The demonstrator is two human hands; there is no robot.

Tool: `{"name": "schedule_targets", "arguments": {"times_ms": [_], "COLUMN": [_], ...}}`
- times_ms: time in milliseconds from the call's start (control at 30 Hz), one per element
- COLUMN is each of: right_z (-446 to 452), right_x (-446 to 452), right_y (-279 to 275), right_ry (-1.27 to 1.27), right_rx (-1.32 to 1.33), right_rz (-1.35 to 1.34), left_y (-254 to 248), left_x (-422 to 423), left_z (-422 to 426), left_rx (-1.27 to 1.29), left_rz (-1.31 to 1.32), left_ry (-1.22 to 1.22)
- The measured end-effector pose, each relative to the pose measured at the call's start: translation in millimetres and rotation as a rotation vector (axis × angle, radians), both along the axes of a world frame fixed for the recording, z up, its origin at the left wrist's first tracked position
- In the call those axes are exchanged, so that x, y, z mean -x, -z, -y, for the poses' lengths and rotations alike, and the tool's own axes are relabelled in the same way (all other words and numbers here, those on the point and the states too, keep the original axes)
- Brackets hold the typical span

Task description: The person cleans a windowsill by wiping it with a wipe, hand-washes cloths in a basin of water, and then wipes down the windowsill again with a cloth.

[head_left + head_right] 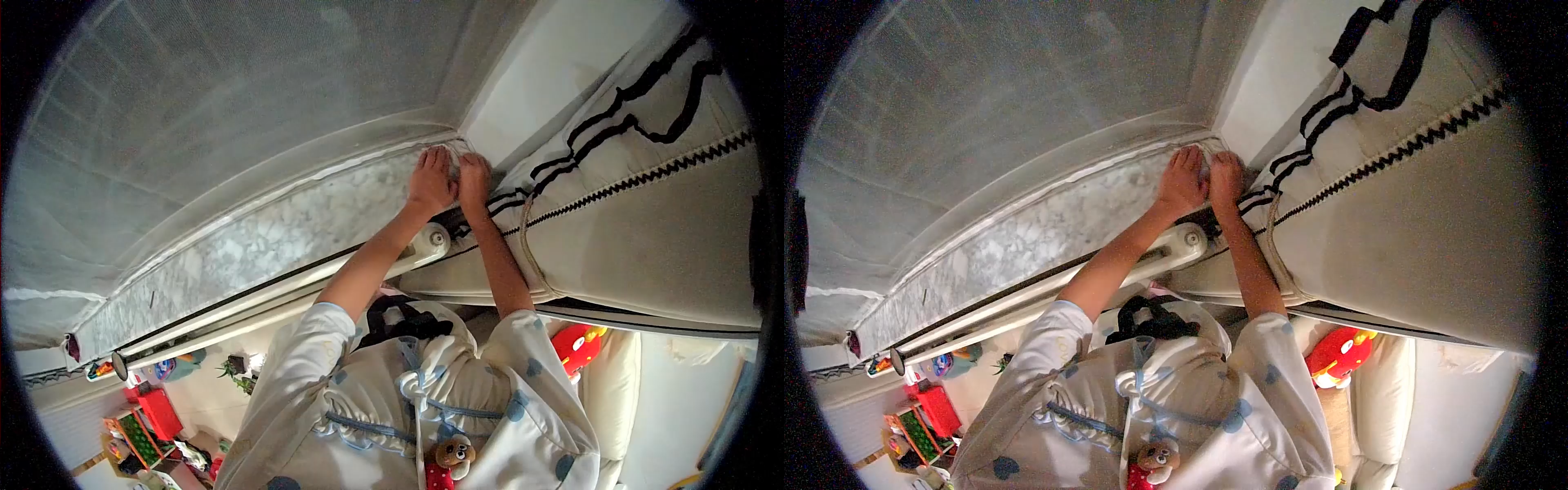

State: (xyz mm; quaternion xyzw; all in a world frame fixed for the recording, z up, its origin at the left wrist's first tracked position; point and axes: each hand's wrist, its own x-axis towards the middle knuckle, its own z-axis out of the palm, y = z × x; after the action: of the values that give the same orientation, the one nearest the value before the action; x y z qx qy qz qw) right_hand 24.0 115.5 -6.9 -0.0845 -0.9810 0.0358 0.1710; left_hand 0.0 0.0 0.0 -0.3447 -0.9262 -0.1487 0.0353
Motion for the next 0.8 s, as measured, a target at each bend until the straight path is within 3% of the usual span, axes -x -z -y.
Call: {"name": "schedule_targets", "arguments": {"times_ms": [100, 167, 300, 367, 400, 467, 567, 800], "right_z": [-4.5, -3.7, -7.8, -7.1, -8.9, -10.9, 4.5, 17.5], "right_x": [-4.6, -9.6, -27.9, -35.5, -39.1, -44.4, -49.7, -10.0], "right_y": [18.8, 32.7, 21.1, 20.9, 25.0, 33.6, 5.1, 3.0], "right_ry": [0.028, 0.015, -0.095, 0.053, 0.051, -0.118, -0.139, -0.090], "right_rx": [0.077, 0.281, 0.286, 0.882, 0.883, 0.576, 0.443, 0.368], "right_rz": [-0.157, -0.311, -0.346, -0.164, -0.158, -0.229, -0.273, -0.347], "left_y": [-3.1, 3.0, 1.7, 4.9, 0.5, -9.9, -6.5, 2.0], "left_x": [-4.6, -10.8, -17.9, -26.0, -29.7, -32.4, -28.7, -5.1], "left_z": [0.2, 1.4, -1.2, 1.1, 4.3, 11.7, 14.5, 20.9], "left_rx": [-0.115, -0.312, -0.337, -0.349, -0.349, -0.404, -0.405, -0.538], "left_rz": [0.073, 0.001, 0.027, -0.085, -0.082, 0.057, 0.097, -0.014], "left_ry": [0.064, 0.119, 0.166, 0.189, 0.184, 0.209, 0.178, 0.211]}}
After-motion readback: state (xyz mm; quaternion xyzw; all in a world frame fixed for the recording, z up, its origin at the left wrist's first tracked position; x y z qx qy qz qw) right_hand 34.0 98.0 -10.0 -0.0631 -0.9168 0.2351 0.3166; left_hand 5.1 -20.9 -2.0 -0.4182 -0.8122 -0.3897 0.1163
